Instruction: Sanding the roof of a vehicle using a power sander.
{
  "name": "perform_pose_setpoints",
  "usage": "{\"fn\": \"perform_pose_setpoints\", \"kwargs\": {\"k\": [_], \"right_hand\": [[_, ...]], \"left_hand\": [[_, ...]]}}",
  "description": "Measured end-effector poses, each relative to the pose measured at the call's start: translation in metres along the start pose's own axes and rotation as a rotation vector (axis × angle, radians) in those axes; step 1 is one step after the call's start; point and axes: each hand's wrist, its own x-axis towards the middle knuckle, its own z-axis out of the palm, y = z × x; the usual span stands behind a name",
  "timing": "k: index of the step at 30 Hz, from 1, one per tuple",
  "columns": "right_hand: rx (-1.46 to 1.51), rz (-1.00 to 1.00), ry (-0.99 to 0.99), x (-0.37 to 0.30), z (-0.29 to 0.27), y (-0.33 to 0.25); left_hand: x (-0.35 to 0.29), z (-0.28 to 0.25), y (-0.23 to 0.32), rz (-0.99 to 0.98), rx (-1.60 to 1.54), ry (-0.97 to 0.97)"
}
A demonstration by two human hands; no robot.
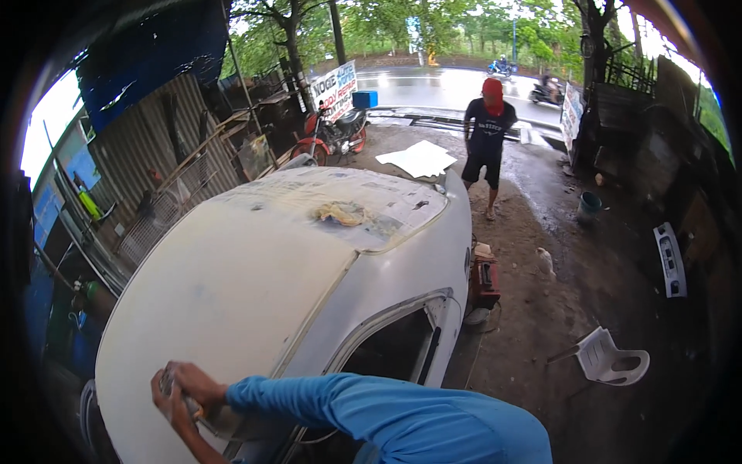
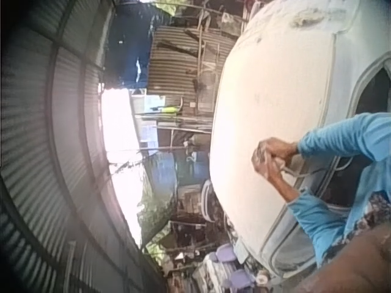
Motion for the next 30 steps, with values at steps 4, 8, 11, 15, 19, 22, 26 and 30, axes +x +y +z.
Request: {"fn": "perform_pose_setpoints", "kwargs": {"k": [4,8,11,15,19,22,26,30], "right_hand": [[0.366,0.294,-0.130,-0.007,0.104,-0.047],[0.381,0.374,-0.443,-0.016,0.179,-0.081],[0.615,0.496,-0.216,-0.025,0.220,-0.106],[0.212,0.086,-0.130,-0.025,0.239,-0.101],[0.265,0.082,-0.254,-0.014,0.193,-0.047],[0.077,0.097,-0.399,0.000,0.114,-0.001],[-0.148,0.334,-0.440,0.031,-0.016,0.030],[-0.017,0.590,-0.237,0.054,-0.134,0.018]], "left_hand": [[-0.023,-0.122,-0.039,-0.061,0.015,0.104],[-0.058,-0.207,-0.047,-0.071,0.232,0.229],[-0.087,-0.234,-0.044,-0.097,0.025,0.290],[-0.077,-0.238,-0.040,-0.143,0.198,0.340],[-0.045,-0.180,-0.039,-0.045,0.256,0.330],[-0.009,-0.099,-0.026,-0.059,0.158,0.244],[0.030,0.024,-0.009,0.016,0.022,0.117],[0.061,0.121,0.014,0.005,-0.063,-0.083]]}}
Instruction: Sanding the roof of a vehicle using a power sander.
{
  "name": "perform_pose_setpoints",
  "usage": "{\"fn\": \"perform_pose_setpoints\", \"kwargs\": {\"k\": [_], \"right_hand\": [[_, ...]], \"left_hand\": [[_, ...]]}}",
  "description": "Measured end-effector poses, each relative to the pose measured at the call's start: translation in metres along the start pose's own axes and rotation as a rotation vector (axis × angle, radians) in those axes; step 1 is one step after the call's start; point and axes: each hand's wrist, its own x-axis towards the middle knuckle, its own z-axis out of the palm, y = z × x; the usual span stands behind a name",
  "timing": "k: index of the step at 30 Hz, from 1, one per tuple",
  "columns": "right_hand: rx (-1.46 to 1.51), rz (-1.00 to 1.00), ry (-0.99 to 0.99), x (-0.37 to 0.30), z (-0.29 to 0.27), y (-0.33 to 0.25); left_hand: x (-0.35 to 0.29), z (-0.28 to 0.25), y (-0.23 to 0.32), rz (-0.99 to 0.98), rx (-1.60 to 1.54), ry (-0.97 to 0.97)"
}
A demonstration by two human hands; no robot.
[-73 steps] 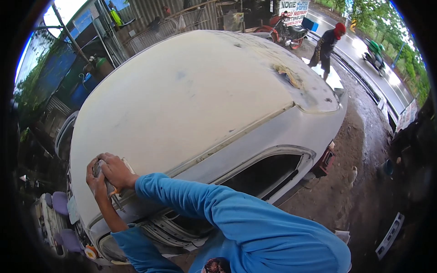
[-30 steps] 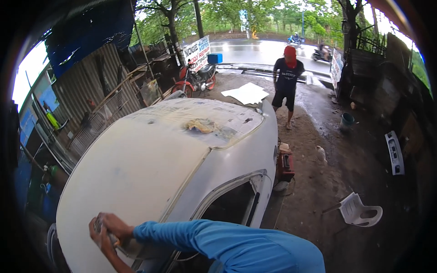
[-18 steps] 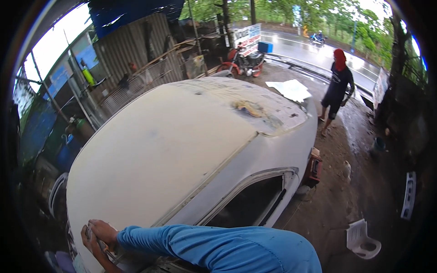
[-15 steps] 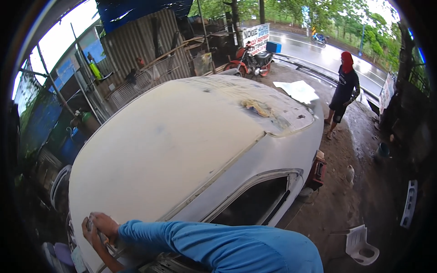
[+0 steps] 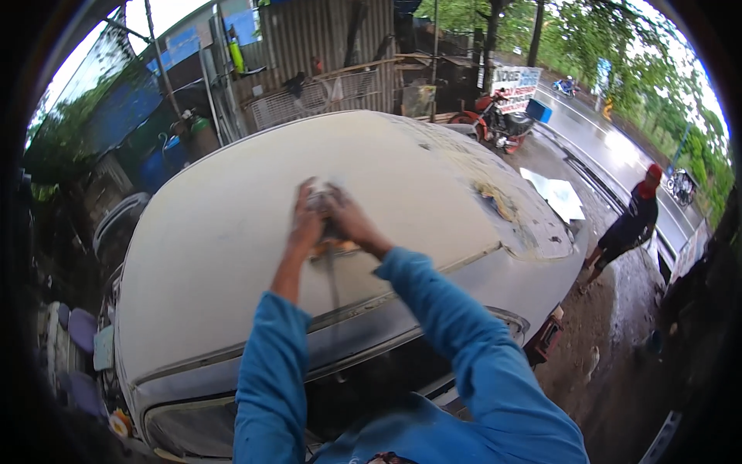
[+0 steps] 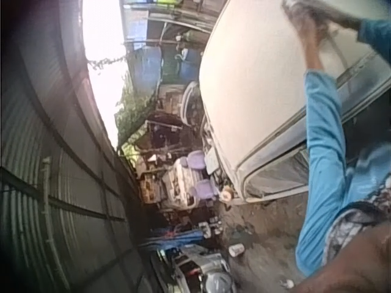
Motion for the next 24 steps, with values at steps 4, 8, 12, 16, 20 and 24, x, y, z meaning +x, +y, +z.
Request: {"fn": "perform_pose_setpoints", "kwargs": {"k": [4,8,12,16,20,24], "right_hand": [[-0.211,0.268,0.108,-0.013,-0.085,0.000],[-0.145,0.375,0.263,-0.011,-0.146,0.023],[-0.229,0.415,0.334,0.021,-0.179,0.048],[-0.215,0.407,0.250,0.076,-0.169,0.066],[-0.242,0.275,0.145,0.147,-0.111,0.082],[-0.278,0.135,-0.034,0.225,-0.021,0.083]], "left_hand": [[-0.014,0.023,0.003,0.251,0.084,-0.181],[-0.036,-0.073,-0.036,0.221,0.249,-0.197],[-0.072,-0.240,-0.076,0.087,0.682,0.106],[-0.121,-0.334,-0.090,-0.106,0.791,0.345],[-0.137,-0.344,-0.096,-0.125,0.763,0.429],[-0.129,-0.342,-0.095,0.032,0.786,0.422]]}}
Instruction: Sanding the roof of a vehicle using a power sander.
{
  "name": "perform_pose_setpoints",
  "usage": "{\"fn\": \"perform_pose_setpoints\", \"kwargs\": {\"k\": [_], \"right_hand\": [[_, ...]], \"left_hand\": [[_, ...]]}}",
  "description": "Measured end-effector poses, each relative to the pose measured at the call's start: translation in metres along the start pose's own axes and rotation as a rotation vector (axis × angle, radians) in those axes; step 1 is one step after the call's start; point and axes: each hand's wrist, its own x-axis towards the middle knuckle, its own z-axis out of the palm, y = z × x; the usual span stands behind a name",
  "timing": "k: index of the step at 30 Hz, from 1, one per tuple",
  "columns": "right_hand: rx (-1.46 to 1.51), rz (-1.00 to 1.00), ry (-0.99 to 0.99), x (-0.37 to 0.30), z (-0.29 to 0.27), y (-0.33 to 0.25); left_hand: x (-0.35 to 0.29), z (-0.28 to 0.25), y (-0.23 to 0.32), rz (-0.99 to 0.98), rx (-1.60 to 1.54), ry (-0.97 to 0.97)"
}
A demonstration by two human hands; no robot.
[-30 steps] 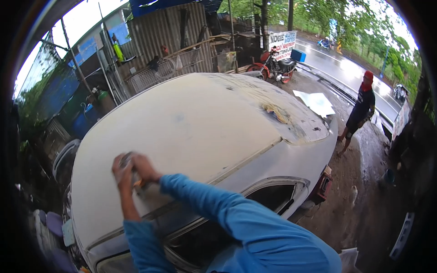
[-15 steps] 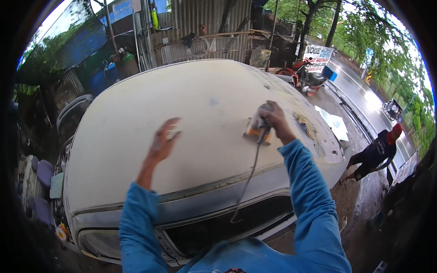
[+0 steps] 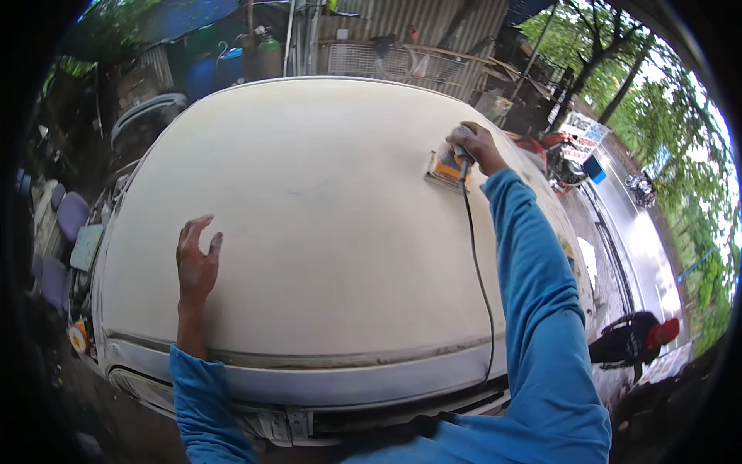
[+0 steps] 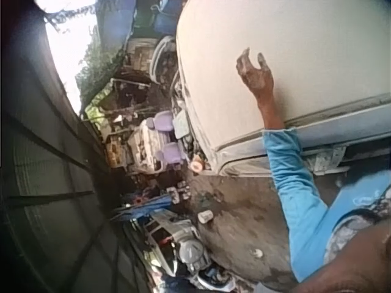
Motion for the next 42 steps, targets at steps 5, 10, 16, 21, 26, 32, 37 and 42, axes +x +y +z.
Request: {"fn": "perform_pose_setpoints", "kwargs": {"k": [5,10,16,21,26,32,37,42], "right_hand": [[0.097,-0.064,-0.150,0.075,0.132,-0.067],[0.085,-0.184,-0.349,0.107,0.255,-0.150],[0.131,-0.236,-0.557,0.110,0.356,-0.213],[0.042,-0.240,-0.538,0.137,0.338,-0.198],[-0.120,-0.138,-0.411,0.163,0.246,-0.125],[-0.374,-0.003,-0.242,0.185,0.082,0.000],[0.665,0.037,-0.912,0.191,0.004,0.079],[0.066,-0.016,-0.411,0.186,0.058,0.032]], "left_hand": [[0.011,-0.010,0.001,-0.136,0.027,-0.062],[0.012,-0.011,0.003,-0.128,0.006,-0.096],[0.009,-0.013,-0.005,-0.141,0.008,-0.105],[0.006,-0.021,-0.012,-0.233,-0.022,-0.108],[0.007,-0.019,-0.009,-0.127,-0.026,-0.091],[0.013,-0.022,0.004,-0.098,-0.053,-0.087],[0.005,-0.011,0.001,0.035,-0.078,-0.045],[0.002,-0.015,0.011,0.110,-0.149,-0.077]]}}
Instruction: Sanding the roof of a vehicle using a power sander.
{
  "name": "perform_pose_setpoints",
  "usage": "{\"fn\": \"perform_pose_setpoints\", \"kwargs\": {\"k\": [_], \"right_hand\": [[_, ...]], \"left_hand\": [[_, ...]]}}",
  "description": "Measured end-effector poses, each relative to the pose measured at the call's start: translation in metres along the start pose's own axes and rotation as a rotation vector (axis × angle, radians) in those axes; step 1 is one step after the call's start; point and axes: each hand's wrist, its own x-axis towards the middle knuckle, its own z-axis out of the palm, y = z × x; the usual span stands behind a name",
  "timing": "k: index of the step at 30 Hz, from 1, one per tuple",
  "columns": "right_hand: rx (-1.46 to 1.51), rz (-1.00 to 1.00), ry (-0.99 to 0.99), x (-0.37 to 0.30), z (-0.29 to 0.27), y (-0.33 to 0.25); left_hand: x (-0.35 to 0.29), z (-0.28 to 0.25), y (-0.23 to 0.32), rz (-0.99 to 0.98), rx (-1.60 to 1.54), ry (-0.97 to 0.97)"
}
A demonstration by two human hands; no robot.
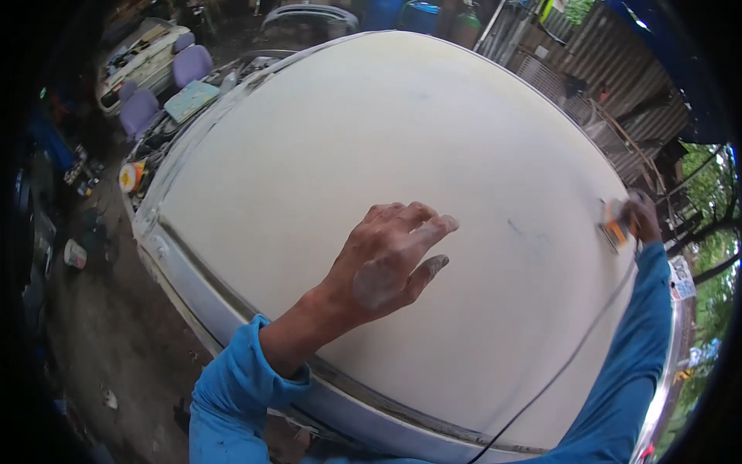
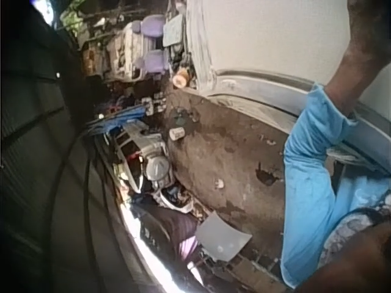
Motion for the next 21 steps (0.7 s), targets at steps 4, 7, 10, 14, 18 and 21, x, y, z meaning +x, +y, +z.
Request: {"fn": "perform_pose_setpoints", "kwargs": {"k": [4,7,10,14,18,21], "right_hand": [[-0.205,-0.170,-0.097,0.054,0.106,-0.081],[-0.319,-0.106,-0.059,0.100,0.197,-0.143],[-0.594,-0.263,-0.020,0.132,0.286,-0.204],[-0.542,-0.410,-0.238,0.125,0.389,-0.277],[-0.478,-0.607,-0.344,0.071,0.472,-0.335],[-0.455,-0.700,-0.448,0.027,0.513,-0.364]], "left_hand": [[0.001,-0.004,0.008,0.044,0.067,-0.053],[0.001,-0.006,0.009,0.093,0.089,-0.003],[-0.001,-0.008,0.009,0.130,0.088,0.061],[-0.003,-0.012,0.011,0.120,0.094,0.051],[-0.005,-0.014,0.014,0.106,0.085,0.010],[-0.008,-0.012,0.018,0.094,0.065,-0.024]]}}
